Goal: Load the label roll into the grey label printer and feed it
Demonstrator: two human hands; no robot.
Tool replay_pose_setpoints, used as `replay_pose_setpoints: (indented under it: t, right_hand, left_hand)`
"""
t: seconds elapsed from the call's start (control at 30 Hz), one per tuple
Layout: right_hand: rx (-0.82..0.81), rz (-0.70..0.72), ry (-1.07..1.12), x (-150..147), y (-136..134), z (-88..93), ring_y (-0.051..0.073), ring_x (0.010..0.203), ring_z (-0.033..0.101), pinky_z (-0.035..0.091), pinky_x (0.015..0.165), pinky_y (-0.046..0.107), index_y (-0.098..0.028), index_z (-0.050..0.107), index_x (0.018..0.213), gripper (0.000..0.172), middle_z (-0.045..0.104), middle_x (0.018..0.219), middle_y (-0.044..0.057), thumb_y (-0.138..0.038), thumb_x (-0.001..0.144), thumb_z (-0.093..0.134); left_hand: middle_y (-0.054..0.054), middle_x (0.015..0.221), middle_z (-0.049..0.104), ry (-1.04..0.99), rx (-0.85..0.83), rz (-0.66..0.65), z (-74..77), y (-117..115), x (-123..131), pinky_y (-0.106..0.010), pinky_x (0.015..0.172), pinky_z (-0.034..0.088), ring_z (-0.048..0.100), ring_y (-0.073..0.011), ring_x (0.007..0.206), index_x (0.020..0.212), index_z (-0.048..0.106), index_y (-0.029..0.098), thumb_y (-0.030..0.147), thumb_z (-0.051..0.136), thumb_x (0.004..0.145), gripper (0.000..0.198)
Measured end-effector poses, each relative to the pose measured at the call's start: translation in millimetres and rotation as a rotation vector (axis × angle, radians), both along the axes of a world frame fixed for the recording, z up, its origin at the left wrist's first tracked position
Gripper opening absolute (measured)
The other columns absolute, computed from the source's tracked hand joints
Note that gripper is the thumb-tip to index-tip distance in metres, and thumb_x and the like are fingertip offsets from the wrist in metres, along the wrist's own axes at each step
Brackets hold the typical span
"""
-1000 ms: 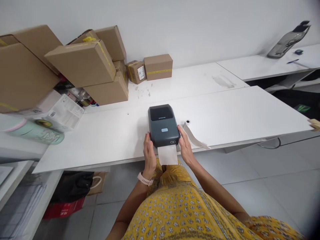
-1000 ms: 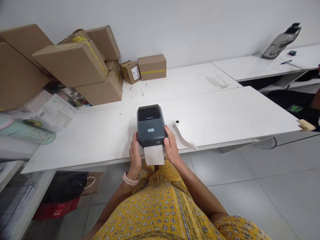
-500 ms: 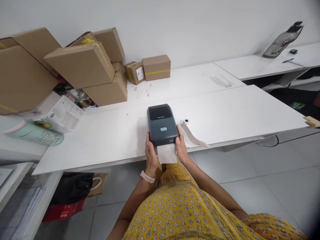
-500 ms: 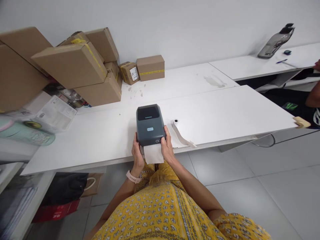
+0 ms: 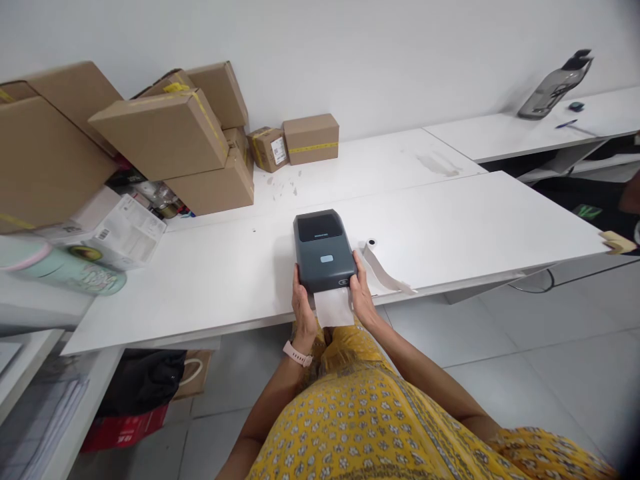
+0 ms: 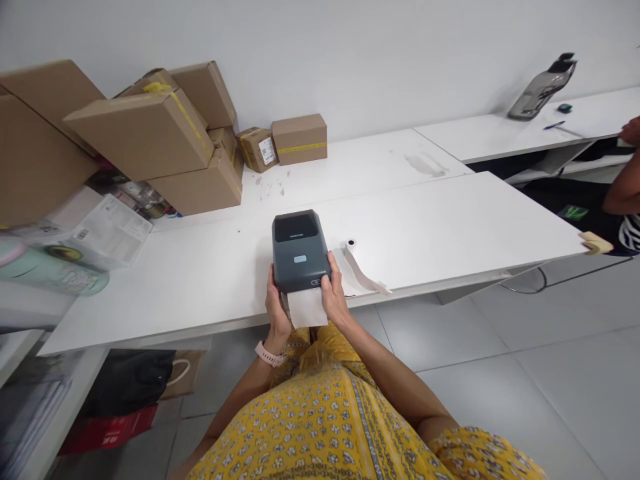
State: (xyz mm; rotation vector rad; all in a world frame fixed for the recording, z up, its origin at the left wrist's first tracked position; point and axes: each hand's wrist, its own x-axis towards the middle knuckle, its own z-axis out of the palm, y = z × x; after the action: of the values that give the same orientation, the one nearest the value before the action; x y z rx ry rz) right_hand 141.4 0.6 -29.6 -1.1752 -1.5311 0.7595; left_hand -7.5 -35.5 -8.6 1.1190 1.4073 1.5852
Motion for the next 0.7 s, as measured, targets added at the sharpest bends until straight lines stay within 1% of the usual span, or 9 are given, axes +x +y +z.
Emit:
replay_pose_setpoints:
  t: [0.1, 0.27, 0.33, 0.4, 0.5, 0.57, 0.6, 0.63, 0.7]
  right_hand:
    - [-0.012, -0.003, -0.021, 1.4, -0.9, 3.8, 0.026, 0.161, 0.031, 0.032, 0.130, 0.056, -0.033, 0.019, 0.169, 0.066, 0.028, 0.176, 0.009, -0.059, 0.109, 0.024]
    - [-0.005, -0.045, -0.138, 4.2, -4.4, 15.1, 0.032, 0.158, 0.037, 0.032, 0.125, 0.067, -0.037, 0.021, 0.168, 0.063, 0.037, 0.172, 0.008, -0.060, 0.109, 0.016]
    - [0.034, -0.063, -0.186, 6.1, -2.4, 24.9, 0.032, 0.158, 0.037, 0.031, 0.124, 0.069, -0.039, 0.021, 0.167, 0.062, 0.040, 0.170, 0.008, -0.059, 0.109, 0.011]
    - [0.092, -0.075, -0.232, 8.8, 5.5, 39.9, 0.033, 0.159, 0.035, 0.029, 0.125, 0.069, -0.040, 0.021, 0.167, 0.062, 0.041, 0.170, 0.007, -0.057, 0.109, 0.008]
    - [0.211, -0.080, -0.318, 11.3, 32.2, 70.7, 0.031, 0.161, 0.029, 0.025, 0.127, 0.066, -0.039, 0.017, 0.168, 0.064, 0.041, 0.169, 0.006, -0.056, 0.108, 0.004]
    - [0.294, -0.091, -0.379, 9.2, 59.1, 93.4, 0.030, 0.162, 0.027, 0.025, 0.129, 0.063, -0.038, 0.009, 0.170, 0.065, 0.038, 0.171, 0.005, -0.056, 0.108, 0.002]
    - [0.328, -0.103, -0.399, 6.6, 74.4, 104.2, 0.029, 0.162, 0.028, 0.026, 0.129, 0.061, -0.036, 0.005, 0.170, 0.065, 0.035, 0.172, 0.006, -0.055, 0.108, 0.002]
    - [0.357, -0.118, -0.410, 3.0, 90.4, 114.1, 0.030, 0.161, 0.030, 0.027, 0.128, 0.061, -0.034, 0.002, 0.170, 0.066, 0.034, 0.173, 0.007, -0.055, 0.108, 0.003]
    - [0.399, -0.144, -0.421, -5.8, 122.8, 130.6, 0.032, 0.157, 0.036, 0.030, 0.126, 0.061, -0.029, -0.003, 0.170, 0.068, 0.034, 0.173, 0.010, -0.055, 0.108, 0.004]
  left_hand:
    - [-0.007, 0.174, 0.034, -0.033, 0.040, 0.050, 1.0, 0.3, -1.2, -0.040, 0.132, 0.027, 0.029, -0.0216, 0.162, 0.164, 0.035, 0.026, 0.062, 0.028, 0.106, 0.069]
    - [-0.007, 0.173, 0.036, -0.024, 0.079, 0.068, 5.6, -1.1, -0.3, -0.042, 0.133, 0.025, 0.031, -0.0235, 0.161, 0.162, 0.040, 0.027, 0.060, 0.029, 0.106, 0.066]
    - [-0.008, 0.172, 0.036, -0.006, 0.106, 0.077, 11.4, 1.0, -0.8, -0.044, 0.133, 0.025, 0.032, -0.0243, 0.160, 0.162, 0.039, 0.026, 0.060, 0.030, 0.106, 0.066]
    - [-0.009, 0.172, 0.036, 0.010, 0.161, 0.083, 23.0, 7.5, -3.3, -0.044, 0.133, 0.026, 0.033, -0.0250, 0.160, 0.162, 0.038, 0.026, 0.062, 0.032, 0.105, 0.068]
    - [-0.011, 0.170, 0.040, 0.042, 0.241, 0.100, 50.3, 29.1, -12.4, -0.043, 0.131, 0.029, 0.037, -0.0250, 0.158, 0.163, 0.035, 0.026, 0.064, 0.030, 0.105, 0.069]
    - [-0.012, 0.166, 0.046, 0.082, 0.253, 0.122, 67.4, 51.5, -21.8, -0.045, 0.131, 0.029, 0.042, -0.0244, 0.156, 0.163, 0.033, 0.026, 0.062, 0.027, 0.106, 0.068]
    - [-0.013, 0.164, 0.049, 0.091, 0.258, 0.129, 73.0, 64.1, -27.1, -0.046, 0.131, 0.028, 0.043, -0.0245, 0.155, 0.162, 0.033, 0.025, 0.061, 0.027, 0.107, 0.067]
    - [-0.013, 0.162, 0.051, 0.103, 0.251, 0.115, 75.8, 76.8, -32.4, -0.047, 0.131, 0.027, 0.043, -0.0248, 0.155, 0.161, 0.035, 0.024, 0.060, 0.033, 0.106, 0.065]
    - [-0.014, 0.157, 0.057, 0.119, 0.185, 0.081, 72.5, 99.8, -41.8, -0.047, 0.130, 0.030, 0.045, -0.0253, 0.153, 0.158, 0.039, 0.024, 0.053, 0.048, 0.103, 0.062]
